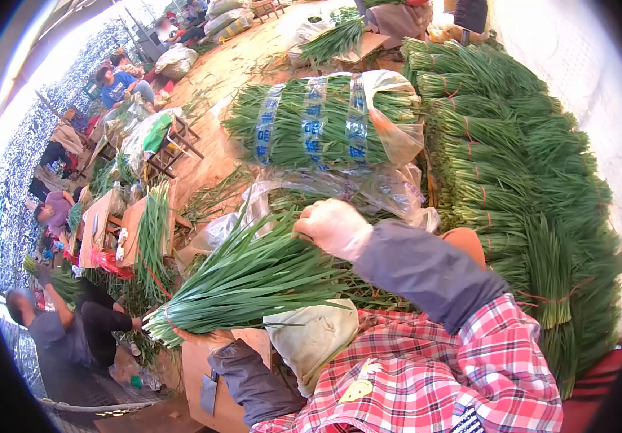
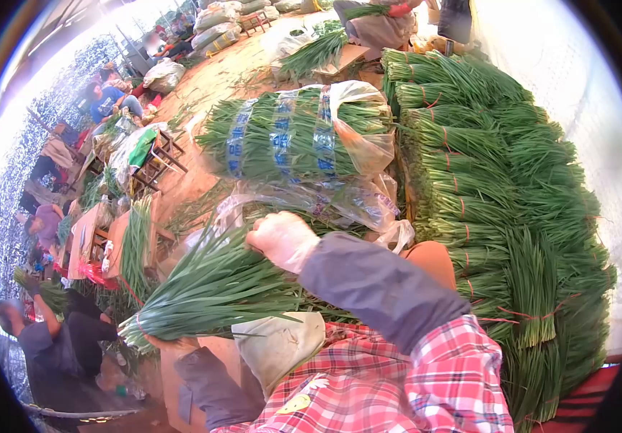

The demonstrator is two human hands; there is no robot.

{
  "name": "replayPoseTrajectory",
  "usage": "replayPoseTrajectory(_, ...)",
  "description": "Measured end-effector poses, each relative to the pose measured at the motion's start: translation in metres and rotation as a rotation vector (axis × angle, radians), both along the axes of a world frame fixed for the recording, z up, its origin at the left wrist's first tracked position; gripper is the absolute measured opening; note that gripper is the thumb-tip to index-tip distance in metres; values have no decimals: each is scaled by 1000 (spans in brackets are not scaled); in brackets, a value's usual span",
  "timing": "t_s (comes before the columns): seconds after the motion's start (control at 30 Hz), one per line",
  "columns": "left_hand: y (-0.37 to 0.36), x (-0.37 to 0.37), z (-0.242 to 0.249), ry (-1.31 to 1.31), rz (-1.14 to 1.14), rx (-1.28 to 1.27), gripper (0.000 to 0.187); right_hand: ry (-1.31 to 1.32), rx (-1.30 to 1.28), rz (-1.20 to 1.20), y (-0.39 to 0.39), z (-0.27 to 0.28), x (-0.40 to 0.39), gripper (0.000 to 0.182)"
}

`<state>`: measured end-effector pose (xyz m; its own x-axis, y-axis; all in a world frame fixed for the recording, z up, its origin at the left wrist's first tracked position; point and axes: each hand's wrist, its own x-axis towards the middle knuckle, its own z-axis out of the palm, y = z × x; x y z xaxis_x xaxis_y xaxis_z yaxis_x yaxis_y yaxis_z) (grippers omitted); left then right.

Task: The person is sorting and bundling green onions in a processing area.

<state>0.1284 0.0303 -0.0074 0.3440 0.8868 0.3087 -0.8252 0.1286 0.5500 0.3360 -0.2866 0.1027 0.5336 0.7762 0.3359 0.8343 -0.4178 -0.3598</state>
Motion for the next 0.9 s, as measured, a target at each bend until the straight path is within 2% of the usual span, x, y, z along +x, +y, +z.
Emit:
replayPoseTrajectory(0.03, -13, 3, 12, 9, 1, -40, 70, 44, 19, -24, 8, -7, 2, 17)
replayPoseTrajectory(0.1, -12, 3, 10, 20, -4, -27, 66, 309, 773, 17, 14, -30, 6, 15)
replayPoseTrajectory(0.13, -5, -1, 5, 28, -8, 24, 64, 664, 1008, -53, 6, -17, 7, 13)
replayPoseTrajectory(0.17, 1, -6, 1, 2, -65, -42, 61, 1024, 1232, -129, -8, -1, 12, 11)
replayPoseTrajectory(0.2, -1, -7, 6, -26, -119, -110, 59, 1114, 1173, -284, -22, 1, 19, 12)
replayPoseTrajectory(0.23, -4, -8, 12, -54, -169, -182, 58, 1079, 941, -173, -33, -9, 24, 13)
replayPoseTrajectory(0.3, -4, -8, 12, -115, -239, -235, 58, 710, 619, -80, -35, -17, 18, 22)
replayPoseTrajectory(0.37, -8, -8, 15, -100, -186, -274, 59, 152, 327, -92, -33, -6, 10, 32)
replayPoseTrajectory(0.4, -13, -7, 16, -91, -184, -272, 59, 215, 236, -62, -25, -4, 8, 37)
replayPoseTrajectory(0.43, -14, -6, 16, -81, -193, -259, 58, 203, 34, -71, -15, -2, 5, 28)
replayPoseTrajectory(0.5, -18, -5, 18, -54, -215, -223, 58, 411, 317, -65, 5, -21, 9, 19)
replayPoseTrajectory(0.53, -19, -5, 19, -38, -226, -202, 57, 378, 606, -148, 11, -24, 12, 13)
replayPoseTrajectory(0.57, -22, -6, 18, -20, -182, -192, 57, 837, 840, -300, 7, -28, 17, 14)
replayPoseTrajectory(0.63, -41, 0, 36, 15, -91, -164, 57, 1227, 1253, -305, -11, -20, 31, 20)
replayPoseTrajectory(0.67, -38, -1, 37, 14, -53, -204, 58, 1150, 1007, -335, -23, -16, 30, 22)
replayPoseTrajectory(0.77, -20, -2, 27, 0, 9, -306, 59, 881, 383, -215, -33, -8, 17, 21)
replayPoseTrajectory(0.8, -9, -5, 19, -18, 1, -326, 60, 651, 338, -168, -35, -16, 17, 33)
replayPoseTrajectory(0.9, 0, -12, 9, -16, -66, -317, 61, 146, 248, -123, -25, 5, 8, 42)
